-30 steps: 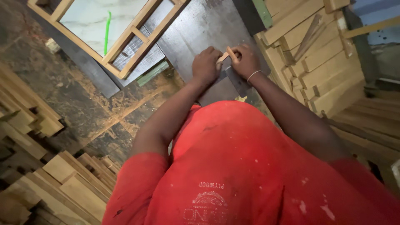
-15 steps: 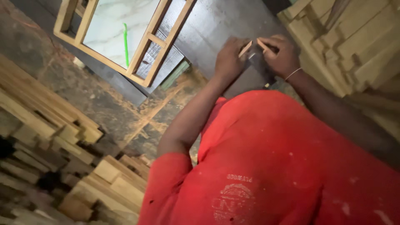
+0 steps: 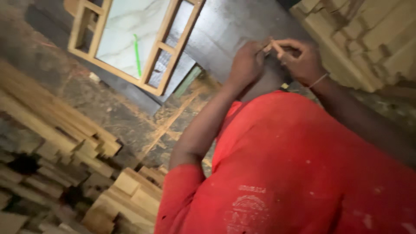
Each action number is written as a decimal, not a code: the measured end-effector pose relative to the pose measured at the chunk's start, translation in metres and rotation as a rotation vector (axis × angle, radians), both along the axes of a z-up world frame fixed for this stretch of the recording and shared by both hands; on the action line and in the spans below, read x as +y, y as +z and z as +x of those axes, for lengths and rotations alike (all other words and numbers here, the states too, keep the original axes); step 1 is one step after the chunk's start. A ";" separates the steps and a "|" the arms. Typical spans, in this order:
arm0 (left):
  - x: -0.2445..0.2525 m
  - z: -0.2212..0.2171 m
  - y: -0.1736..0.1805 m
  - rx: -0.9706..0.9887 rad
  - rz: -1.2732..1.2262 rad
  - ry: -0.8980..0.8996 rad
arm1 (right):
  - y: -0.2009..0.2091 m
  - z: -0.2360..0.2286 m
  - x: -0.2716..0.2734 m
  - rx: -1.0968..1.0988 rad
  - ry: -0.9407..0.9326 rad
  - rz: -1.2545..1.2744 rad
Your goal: The person sands the edges of thin wooden strips using a handheld power sander and then aligns and glues them onto a wooden frame on a workbench.
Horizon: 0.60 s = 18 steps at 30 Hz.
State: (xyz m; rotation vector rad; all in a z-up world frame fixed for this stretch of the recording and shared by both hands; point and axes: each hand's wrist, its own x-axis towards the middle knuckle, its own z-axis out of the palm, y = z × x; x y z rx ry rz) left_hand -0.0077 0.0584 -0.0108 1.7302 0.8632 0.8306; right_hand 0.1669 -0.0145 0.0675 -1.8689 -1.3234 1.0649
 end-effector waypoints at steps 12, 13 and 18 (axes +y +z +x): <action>-0.012 -0.018 0.039 -0.094 -0.302 0.010 | 0.040 -0.023 -0.009 -0.099 0.088 0.174; -0.013 -0.019 0.042 -0.091 -0.298 0.014 | 0.042 -0.023 -0.010 -0.067 0.074 0.151; -0.018 -0.022 0.050 -0.081 -0.356 -0.005 | 0.041 -0.025 -0.015 0.250 0.078 0.157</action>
